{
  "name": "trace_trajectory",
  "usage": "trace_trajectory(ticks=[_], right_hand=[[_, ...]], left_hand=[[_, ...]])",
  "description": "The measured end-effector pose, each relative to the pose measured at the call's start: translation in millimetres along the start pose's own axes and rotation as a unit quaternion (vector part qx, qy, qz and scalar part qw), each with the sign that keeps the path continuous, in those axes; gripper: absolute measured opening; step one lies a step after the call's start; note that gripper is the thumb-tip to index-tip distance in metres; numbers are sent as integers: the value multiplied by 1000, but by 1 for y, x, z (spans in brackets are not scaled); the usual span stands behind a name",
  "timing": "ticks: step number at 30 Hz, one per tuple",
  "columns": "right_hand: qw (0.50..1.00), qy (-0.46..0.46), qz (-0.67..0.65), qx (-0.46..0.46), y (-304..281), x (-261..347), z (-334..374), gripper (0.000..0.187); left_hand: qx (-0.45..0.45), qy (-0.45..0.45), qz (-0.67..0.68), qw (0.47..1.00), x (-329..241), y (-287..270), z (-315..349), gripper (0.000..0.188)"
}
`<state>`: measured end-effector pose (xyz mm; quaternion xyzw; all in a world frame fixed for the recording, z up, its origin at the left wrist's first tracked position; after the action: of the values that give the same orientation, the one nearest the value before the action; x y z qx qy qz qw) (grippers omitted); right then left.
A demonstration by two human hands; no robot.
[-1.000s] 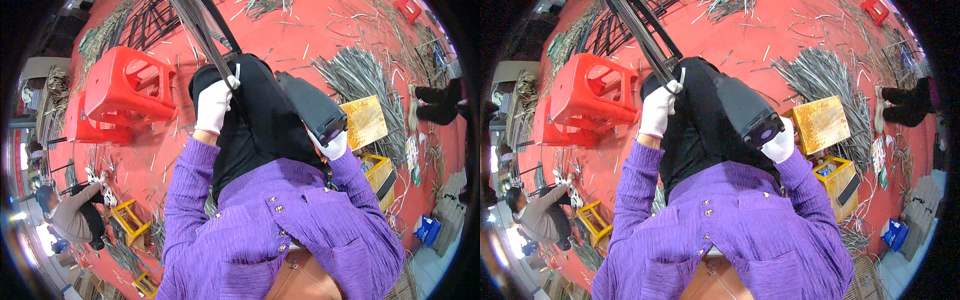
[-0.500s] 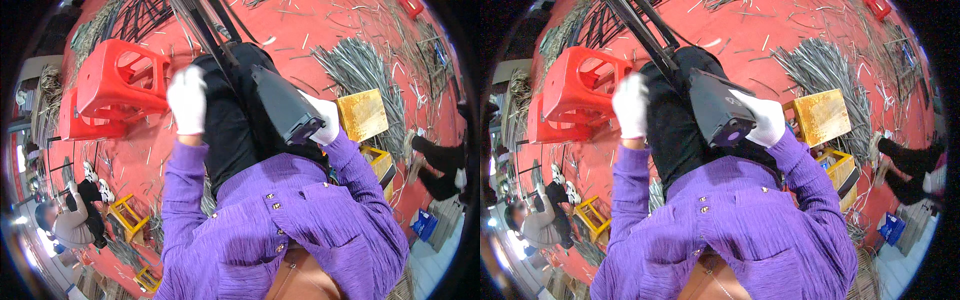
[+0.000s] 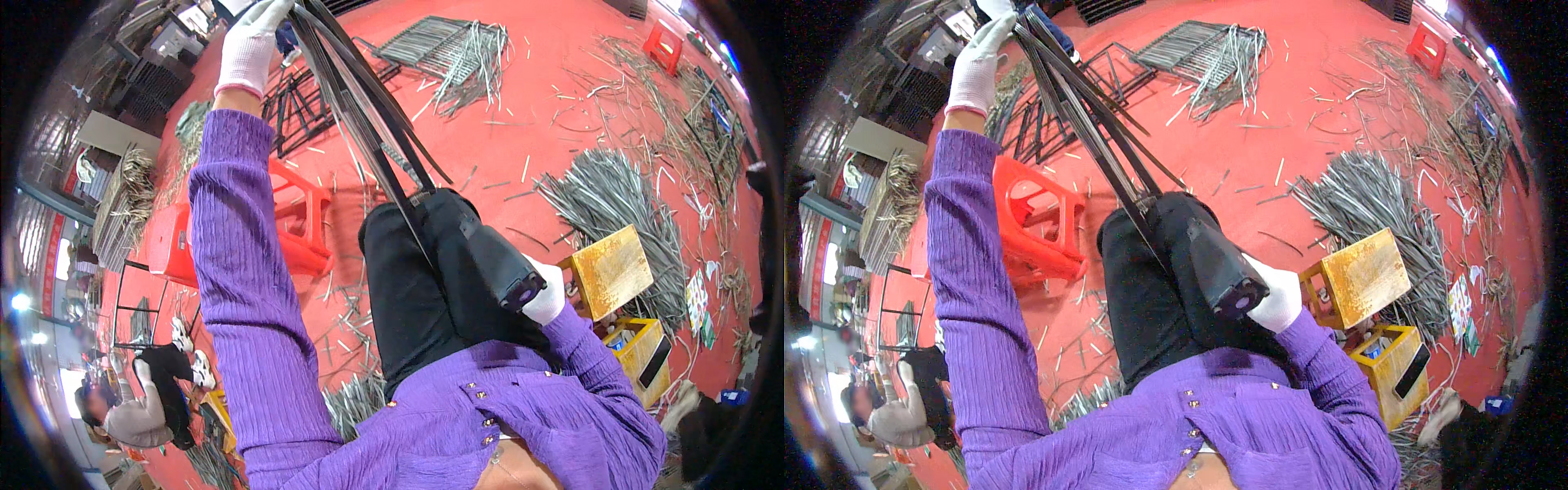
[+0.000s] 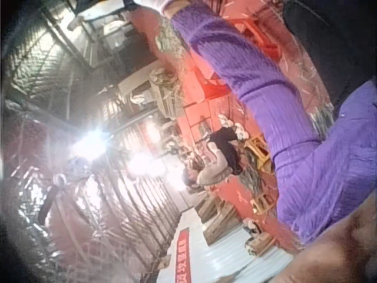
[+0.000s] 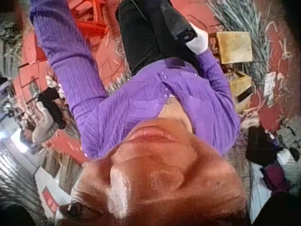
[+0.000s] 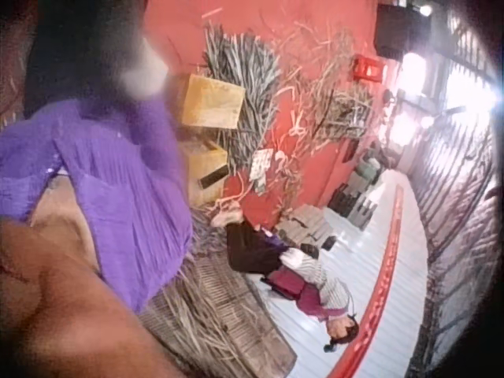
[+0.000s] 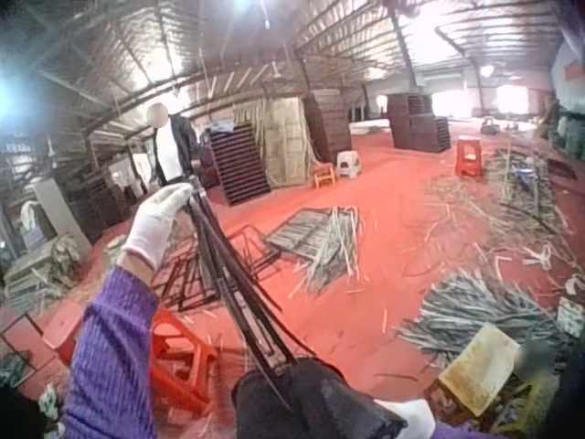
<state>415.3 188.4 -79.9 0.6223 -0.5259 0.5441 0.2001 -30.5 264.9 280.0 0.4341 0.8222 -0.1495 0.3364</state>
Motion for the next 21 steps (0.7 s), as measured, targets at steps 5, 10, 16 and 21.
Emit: trace_trajectory(ticks=[5, 10, 16, 21], right_hand=[[998, -54, 36, -19, -5, 22, -6, 59], [998, -58, 29, -14, -3, 23, -5, 57], [999, -35, -7, 9, -2, 6, 0, 60], [998, -59, -26, 0, 0, -5, -2, 61]], left_hand=[[42, -135, 38, 989, 13, 17, 29, 14], [102, -348, 126, 923, 37, 44, 89, 10], [84, -403, -55, 909, 43, 39, 244, 21], [54, -446, -121, 885, 62, 37, 336, 27]])
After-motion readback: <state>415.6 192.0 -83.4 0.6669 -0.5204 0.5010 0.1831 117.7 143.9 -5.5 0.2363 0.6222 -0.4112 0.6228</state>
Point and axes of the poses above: each hand's wrist, its own z-axis away from the middle knuckle, its own y-axis out of the palm, x = y × z, the point moved 9 cm from there along -z, towards the middle knuckle, and after that the axes turned 7 degrees about -x, right-handed, at the moved point
